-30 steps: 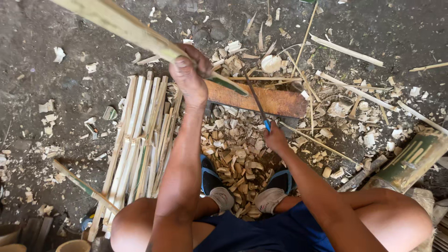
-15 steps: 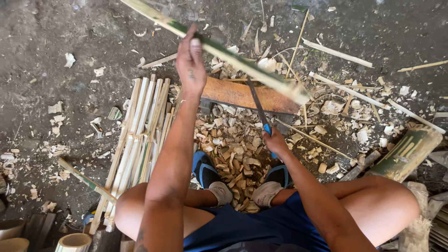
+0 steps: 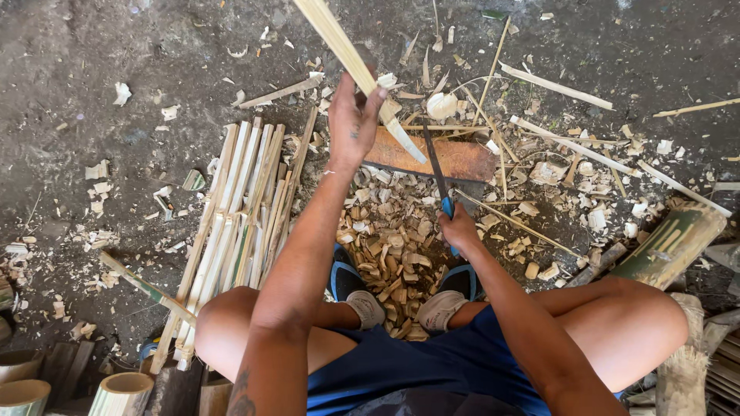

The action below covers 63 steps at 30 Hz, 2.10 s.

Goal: The person sits on the floor and uses a knife to shave the surface of bamboo sticks. They repeatedly hold each stick against a wooden block and scrape it to remove the outer layer, then place the finished sticks into a pile.

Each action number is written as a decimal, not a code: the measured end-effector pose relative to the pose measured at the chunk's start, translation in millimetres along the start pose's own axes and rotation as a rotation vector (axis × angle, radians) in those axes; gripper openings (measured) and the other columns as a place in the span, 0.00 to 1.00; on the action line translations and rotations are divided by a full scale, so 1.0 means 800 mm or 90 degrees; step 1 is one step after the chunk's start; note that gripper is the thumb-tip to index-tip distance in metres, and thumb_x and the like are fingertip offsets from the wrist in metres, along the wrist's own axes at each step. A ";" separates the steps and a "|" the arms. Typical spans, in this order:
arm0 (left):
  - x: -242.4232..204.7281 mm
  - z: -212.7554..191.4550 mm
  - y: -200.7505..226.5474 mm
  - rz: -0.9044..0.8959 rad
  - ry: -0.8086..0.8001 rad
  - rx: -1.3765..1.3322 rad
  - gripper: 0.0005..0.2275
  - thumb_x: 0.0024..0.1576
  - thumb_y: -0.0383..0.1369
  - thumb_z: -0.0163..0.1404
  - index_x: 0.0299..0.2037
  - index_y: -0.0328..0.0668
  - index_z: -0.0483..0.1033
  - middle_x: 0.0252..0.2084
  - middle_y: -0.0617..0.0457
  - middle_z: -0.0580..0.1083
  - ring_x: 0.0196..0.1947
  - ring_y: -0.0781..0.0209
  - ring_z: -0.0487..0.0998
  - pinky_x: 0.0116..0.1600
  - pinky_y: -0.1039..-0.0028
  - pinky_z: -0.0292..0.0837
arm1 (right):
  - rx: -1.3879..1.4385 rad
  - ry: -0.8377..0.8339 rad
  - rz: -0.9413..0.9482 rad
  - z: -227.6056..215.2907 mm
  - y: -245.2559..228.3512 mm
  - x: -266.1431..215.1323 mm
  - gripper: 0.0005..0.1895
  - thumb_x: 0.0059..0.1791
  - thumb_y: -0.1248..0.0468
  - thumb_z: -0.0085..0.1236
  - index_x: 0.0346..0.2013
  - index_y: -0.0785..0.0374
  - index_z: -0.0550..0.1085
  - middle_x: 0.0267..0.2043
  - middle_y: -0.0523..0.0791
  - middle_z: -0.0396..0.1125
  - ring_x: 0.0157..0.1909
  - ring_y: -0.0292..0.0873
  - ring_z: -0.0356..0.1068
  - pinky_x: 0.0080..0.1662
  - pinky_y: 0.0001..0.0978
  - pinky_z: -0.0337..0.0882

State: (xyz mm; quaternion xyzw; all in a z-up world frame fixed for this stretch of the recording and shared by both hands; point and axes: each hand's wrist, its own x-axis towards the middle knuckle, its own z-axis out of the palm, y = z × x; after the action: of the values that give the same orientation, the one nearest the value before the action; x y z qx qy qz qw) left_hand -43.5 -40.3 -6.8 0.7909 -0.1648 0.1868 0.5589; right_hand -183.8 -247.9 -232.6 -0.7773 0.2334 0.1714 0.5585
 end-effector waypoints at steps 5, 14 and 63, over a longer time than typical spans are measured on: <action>0.035 -0.033 0.040 0.242 0.148 -0.166 0.18 0.71 0.35 0.47 0.68 0.39 0.58 0.48 0.47 0.78 0.45 0.59 0.83 0.48 0.69 0.85 | -0.155 -0.010 -0.079 -0.004 -0.085 -0.064 0.11 0.58 0.61 0.42 0.51 0.66 0.60 0.23 0.47 0.64 0.20 0.45 0.67 0.20 0.41 0.67; 0.017 0.024 0.068 0.293 0.297 -0.069 0.14 0.71 0.32 0.44 0.64 0.42 0.57 0.46 0.51 0.69 0.37 0.64 0.72 0.42 0.76 0.73 | -0.193 0.124 -0.562 -0.019 -0.191 -0.115 0.16 0.55 0.73 0.38 0.58 0.73 0.56 0.25 0.46 0.63 0.16 0.38 0.63 0.16 0.30 0.66; 0.046 0.027 0.058 0.261 0.249 -0.305 0.12 0.69 0.41 0.47 0.51 0.41 0.66 0.27 0.57 0.64 0.19 0.72 0.59 0.21 0.78 0.57 | -0.278 -0.029 -0.112 -0.005 -0.075 0.055 0.15 0.59 0.56 0.43 0.49 0.67 0.66 0.27 0.52 0.69 0.25 0.50 0.70 0.31 0.50 0.70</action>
State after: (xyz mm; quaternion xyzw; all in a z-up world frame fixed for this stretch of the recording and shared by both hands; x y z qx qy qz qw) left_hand -30.4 -77.5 42.4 0.5377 -0.2489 0.3984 0.7002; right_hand -113.7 -242.9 -207.3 -0.8929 0.1092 0.1860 0.3951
